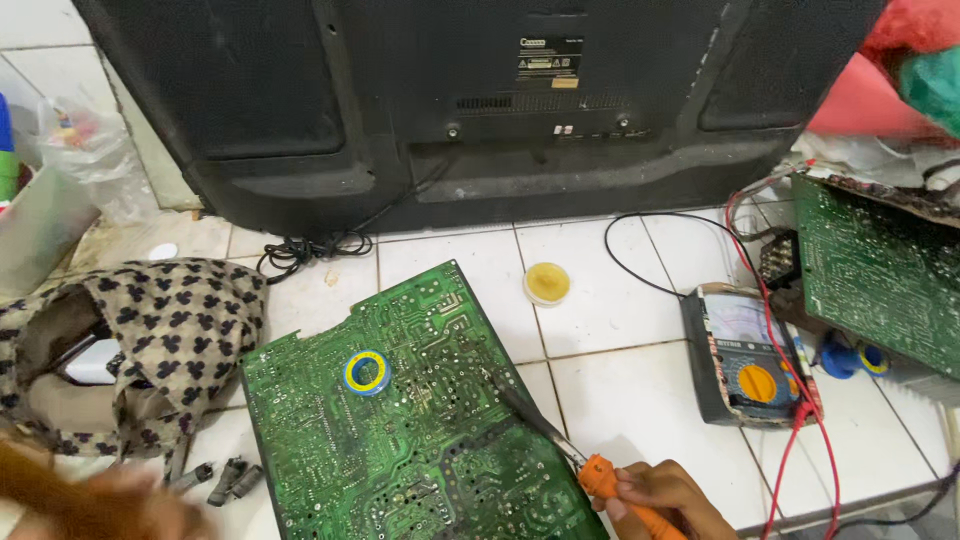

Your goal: The person is soldering a green circuit board using a soldering iron and solder wire. They apply solder to various points on the board while holding the solder wire with their left hand and the iron with their right hand.

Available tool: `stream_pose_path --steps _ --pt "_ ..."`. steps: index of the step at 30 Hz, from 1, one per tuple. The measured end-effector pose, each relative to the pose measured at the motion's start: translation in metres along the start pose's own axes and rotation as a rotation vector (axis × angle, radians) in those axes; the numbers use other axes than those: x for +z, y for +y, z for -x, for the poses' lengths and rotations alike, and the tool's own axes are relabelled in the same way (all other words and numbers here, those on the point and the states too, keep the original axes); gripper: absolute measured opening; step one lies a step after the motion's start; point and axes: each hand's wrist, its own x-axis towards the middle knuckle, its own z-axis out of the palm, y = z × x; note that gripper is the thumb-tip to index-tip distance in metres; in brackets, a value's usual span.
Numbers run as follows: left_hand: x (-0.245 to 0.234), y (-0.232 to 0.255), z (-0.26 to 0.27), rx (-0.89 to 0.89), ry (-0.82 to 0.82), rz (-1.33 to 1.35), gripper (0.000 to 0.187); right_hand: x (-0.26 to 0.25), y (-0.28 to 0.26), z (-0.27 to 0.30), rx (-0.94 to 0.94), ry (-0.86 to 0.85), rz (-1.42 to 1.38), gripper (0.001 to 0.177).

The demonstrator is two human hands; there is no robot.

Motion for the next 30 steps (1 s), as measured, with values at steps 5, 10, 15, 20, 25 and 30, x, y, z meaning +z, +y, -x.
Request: stream_pose_path --steps 5,10,15,20,25,30 --pt "0.187 0.182 -0.010 0.432 -0.658 0.447 0.051 0.026 -0.048 -0.003 0.108 0.212 0.029 0.014" --pt "0.252 0.220 -0.050 0.410 -0.837 0.251 0.048 0.024 -0.029 0.003 0.011 0.229 0.010 0.013" --pt "0.284 0.225 -0.070 0.470 -0.909 0.312 0.040 0.020 -0.029 0.001 0.004 0.145 -0.103 0.017" --pt "0.284 0.209 -0.084 0.428 -0.919 0.217 0.029 -0.101 0.184 0.104 0.385 -0.496 -0.312 0.022" --pt "0.291 0.197 -0.088 0.316 -0.899 0.217 0.037 -0.003 0.007 0.006 0.000 -0.078 -0.084 0.030" --pt "0.288 0.207 -0.077 0.233 -0.817 0.081 0.035 -0.041 0.083 0.068 0.168 -0.061 -0.048 0.022"
